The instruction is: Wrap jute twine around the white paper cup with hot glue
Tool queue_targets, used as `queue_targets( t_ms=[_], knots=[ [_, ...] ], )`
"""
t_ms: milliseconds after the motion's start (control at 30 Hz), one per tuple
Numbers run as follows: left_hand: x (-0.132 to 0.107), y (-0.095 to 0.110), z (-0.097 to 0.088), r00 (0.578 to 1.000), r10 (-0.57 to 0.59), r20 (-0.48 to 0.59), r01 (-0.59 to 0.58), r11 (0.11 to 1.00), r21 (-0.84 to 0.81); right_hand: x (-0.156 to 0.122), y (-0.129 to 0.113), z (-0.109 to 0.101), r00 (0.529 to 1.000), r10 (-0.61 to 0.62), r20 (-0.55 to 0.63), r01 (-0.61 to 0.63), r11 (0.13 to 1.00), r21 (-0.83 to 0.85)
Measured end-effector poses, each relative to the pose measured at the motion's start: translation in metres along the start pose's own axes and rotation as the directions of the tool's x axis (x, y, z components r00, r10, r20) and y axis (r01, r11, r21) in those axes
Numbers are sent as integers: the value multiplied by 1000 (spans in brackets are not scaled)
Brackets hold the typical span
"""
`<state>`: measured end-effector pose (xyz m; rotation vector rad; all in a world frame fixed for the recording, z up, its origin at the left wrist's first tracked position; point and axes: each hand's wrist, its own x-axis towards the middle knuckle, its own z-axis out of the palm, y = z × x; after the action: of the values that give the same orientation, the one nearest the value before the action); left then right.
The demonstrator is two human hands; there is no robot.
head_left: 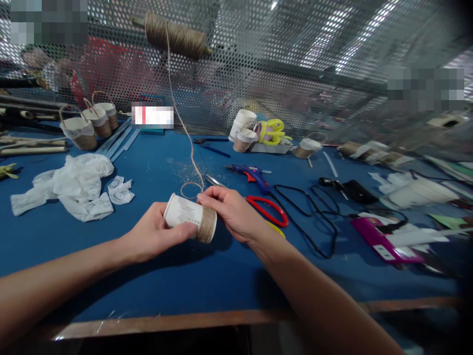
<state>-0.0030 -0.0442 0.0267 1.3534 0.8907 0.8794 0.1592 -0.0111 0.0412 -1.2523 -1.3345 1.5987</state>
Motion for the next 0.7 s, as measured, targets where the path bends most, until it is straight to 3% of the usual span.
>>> queue_targets(
  t_ms=[200,500,600,700],
  knots=[
    [1,8,4,998,-70,8,69,996,64,3,4,-1,999,-30,-14,29,998,-48],
    [2,8,7,999,-35,-37,38,995,94,4,7,1,998,-64,-28,61,991,-116],
    [2,6,6,999,36,-31,-31,988,151,5,8,0,996,-87,-18,84,989,-122],
    [1,1,0,978,206,30,-207,942,265,5,5,-4,995,-103,-14,101,989,-106]
  ],
)
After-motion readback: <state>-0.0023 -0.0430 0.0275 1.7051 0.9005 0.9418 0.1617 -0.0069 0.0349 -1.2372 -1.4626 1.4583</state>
